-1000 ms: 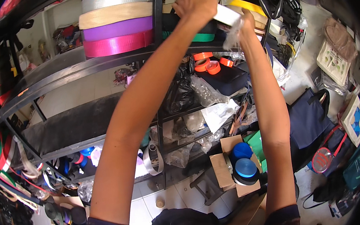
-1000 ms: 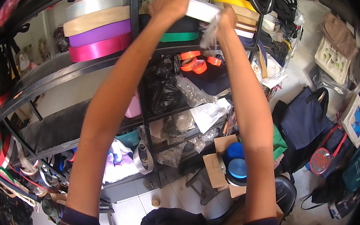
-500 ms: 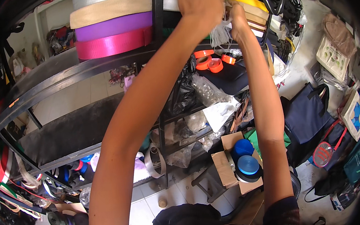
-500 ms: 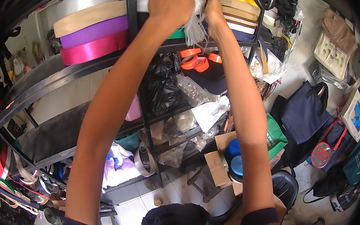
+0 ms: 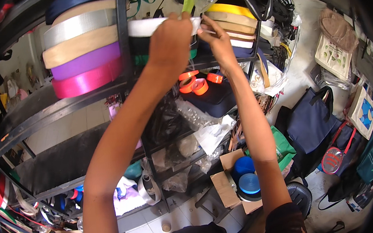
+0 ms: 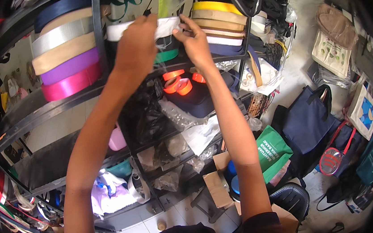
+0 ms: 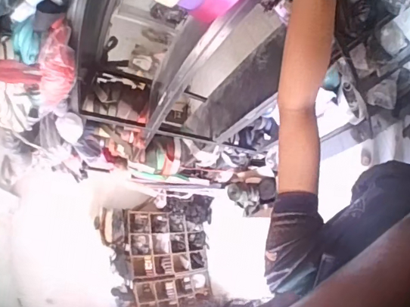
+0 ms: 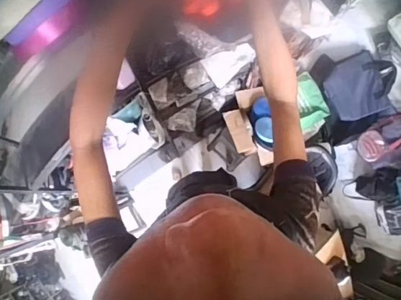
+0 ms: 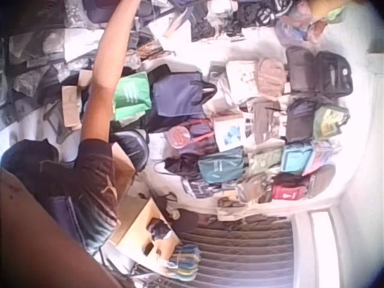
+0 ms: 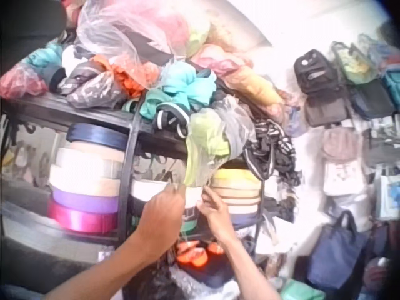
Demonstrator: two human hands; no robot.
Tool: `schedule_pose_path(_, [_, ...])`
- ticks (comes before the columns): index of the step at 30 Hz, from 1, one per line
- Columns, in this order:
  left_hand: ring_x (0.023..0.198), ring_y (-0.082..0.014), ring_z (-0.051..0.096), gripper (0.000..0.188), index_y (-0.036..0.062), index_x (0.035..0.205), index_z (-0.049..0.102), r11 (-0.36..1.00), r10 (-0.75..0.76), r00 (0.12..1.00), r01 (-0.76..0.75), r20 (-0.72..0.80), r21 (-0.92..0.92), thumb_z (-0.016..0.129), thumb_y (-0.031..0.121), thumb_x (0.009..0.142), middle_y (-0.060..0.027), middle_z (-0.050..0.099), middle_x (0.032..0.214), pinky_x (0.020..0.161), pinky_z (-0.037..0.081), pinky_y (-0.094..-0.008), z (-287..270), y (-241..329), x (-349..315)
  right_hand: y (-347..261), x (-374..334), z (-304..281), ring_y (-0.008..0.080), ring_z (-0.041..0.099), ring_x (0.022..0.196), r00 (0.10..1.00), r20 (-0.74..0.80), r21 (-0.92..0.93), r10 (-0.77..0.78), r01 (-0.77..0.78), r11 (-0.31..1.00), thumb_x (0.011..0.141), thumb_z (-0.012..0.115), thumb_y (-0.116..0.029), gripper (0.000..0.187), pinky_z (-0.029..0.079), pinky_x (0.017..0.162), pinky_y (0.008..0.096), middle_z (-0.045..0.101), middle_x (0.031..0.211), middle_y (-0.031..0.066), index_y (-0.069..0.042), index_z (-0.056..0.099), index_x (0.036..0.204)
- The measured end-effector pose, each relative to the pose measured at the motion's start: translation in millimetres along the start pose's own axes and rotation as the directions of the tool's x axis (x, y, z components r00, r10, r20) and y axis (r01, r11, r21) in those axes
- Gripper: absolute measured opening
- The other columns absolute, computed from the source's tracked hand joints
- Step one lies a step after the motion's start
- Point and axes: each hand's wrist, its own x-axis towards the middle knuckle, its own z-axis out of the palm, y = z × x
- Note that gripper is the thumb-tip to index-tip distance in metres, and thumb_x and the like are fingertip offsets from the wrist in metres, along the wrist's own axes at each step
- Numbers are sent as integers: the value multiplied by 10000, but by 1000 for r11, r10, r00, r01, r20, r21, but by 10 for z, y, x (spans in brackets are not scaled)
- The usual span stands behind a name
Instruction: The person takes several ribbon reels of different colors out of boxes and places them onto a storage shelf.
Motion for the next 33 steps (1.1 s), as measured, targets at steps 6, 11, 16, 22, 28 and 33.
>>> schedule_pose_path(6, [862, -441, 573, 205, 2, 981, 571, 999, -23, 1000, 23, -3, -28, 566, -46, 782, -211, 584, 894, 738, 468, -489, -122, -207, 59, 74, 338, -91, 201, 567, 1053, 964, 7, -20, 265, -264, 964, 791, 626, -609, 801, 426, 928, 359, 587, 1176, 138, -25, 499, 1324])
schedule_pose_path(11, [885, -394, 581, 332, -34, 991, 558, 993, -6, 980, 30, -201, 117, 659, -99, 682, -236, 592, 907, 770, 474, -453, -92, -199, -7, 43, 884, -135, 121, 534, 603, 805, 133, -155, 578, -559, 814, 761, 662, -541, 487, 485, 588, 309, 496, 725, 9, -71, 558, 839])
schedule_pose_path(16, [911, -391, 589, 248, -16, 1017, 605, 984, -60, 977, 92, -202, 153, 657, 8, 776, -207, 622, 942, 779, 475, -463, -41, -229, -70, 24, 1167, -36, 125, 546, 625, 730, 174, -414, 661, -554, 722, 790, 661, -461, 390, 518, 576, 298, 508, 720, 17, -79, 586, 789])
schedule_pose_path(22, [928, -396, 611, 201, -10, 1013, 659, 993, -107, 984, 112, -142, 28, 647, 70, 829, -196, 661, 941, 798, 488, -453, -26, -330, -106, 68, 1374, -56, 166, 564, 648, 741, 291, -416, 605, -471, 778, 894, 590, -328, 280, 532, 526, 291, 562, 757, 61, -52, 619, 862])
schedule_pose_path(28, [918, -386, 617, 191, -23, 995, 666, 991, -126, 963, 110, -237, -79, 651, 65, 826, -196, 666, 956, 820, 483, -433, -139, -375, -163, -179, 1305, -105, 189, 578, 679, 748, 260, -205, 610, -575, 792, 894, 580, -313, 260, 533, 572, 329, 601, 831, 63, -62, 622, 945])
schedule_pose_path(33, [925, -374, 598, 147, -41, 947, 654, 987, -123, 952, 88, -282, -132, 635, -4, 807, -195, 646, 949, 831, 478, -436, -141, -367, -232, -247, 1193, 43, 270, 691, 876, 833, 282, 127, 476, -524, 842, 921, 546, -208, 265, 582, 818, 454, 664, 1053, 156, 2, 595, 1075])
